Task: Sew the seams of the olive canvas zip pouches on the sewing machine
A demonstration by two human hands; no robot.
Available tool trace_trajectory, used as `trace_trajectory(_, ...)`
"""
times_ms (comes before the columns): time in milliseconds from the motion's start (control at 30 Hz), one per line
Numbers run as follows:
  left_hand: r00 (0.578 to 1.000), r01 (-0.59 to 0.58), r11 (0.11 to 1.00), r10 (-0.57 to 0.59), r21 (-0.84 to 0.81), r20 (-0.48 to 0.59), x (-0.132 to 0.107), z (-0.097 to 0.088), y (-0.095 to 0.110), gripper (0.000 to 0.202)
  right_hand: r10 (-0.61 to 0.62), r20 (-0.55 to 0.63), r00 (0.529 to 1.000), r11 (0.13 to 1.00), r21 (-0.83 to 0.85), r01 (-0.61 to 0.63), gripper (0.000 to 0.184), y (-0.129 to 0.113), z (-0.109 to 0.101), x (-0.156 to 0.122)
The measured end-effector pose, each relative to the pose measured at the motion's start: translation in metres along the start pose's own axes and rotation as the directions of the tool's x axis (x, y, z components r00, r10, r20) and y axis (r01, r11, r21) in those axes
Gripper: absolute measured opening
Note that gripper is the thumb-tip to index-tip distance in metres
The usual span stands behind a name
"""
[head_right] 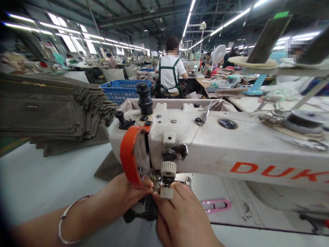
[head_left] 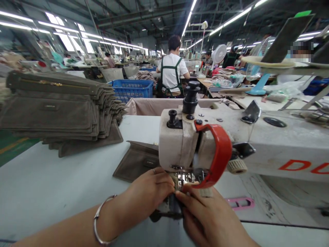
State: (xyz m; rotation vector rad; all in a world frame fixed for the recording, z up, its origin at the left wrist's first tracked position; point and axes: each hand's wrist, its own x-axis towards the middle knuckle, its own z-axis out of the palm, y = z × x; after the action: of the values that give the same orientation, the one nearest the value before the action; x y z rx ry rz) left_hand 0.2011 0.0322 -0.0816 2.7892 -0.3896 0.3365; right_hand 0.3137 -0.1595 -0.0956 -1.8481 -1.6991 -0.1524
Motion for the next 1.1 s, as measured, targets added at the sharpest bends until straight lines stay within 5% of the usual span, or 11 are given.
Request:
trace_trajectory(333, 0.996, -0.001, 0.996, 0.008, 0.087, -0.088, 0.014, -0.008, -0.013, 0.008, 0.051, 0.076, 0.996, 0.994, -0.099, -0.044, 0.044, 0.006, 0.003, 0.003)
trace_trajectory(600, 0.989, 0.033, 0.988, -0.01, 0.148, -0.15, 0.017, 0.006, -0.025, 0.016, 0.075, 0.066, 0.995, 0.99, -0.121, -0.067, 0.041, 0.002, 0.005, 0.006)
trace_trajectory(1100, 0.994, 0.088, 0.976, -0.073, 0.2, -0.082, 0.02, -0.002, -0.022, 0.019, 0.108, 0.075, 0.991, 0.991, -0.089, -0.102, 0.037, 0.003, 0.008, 0.003)
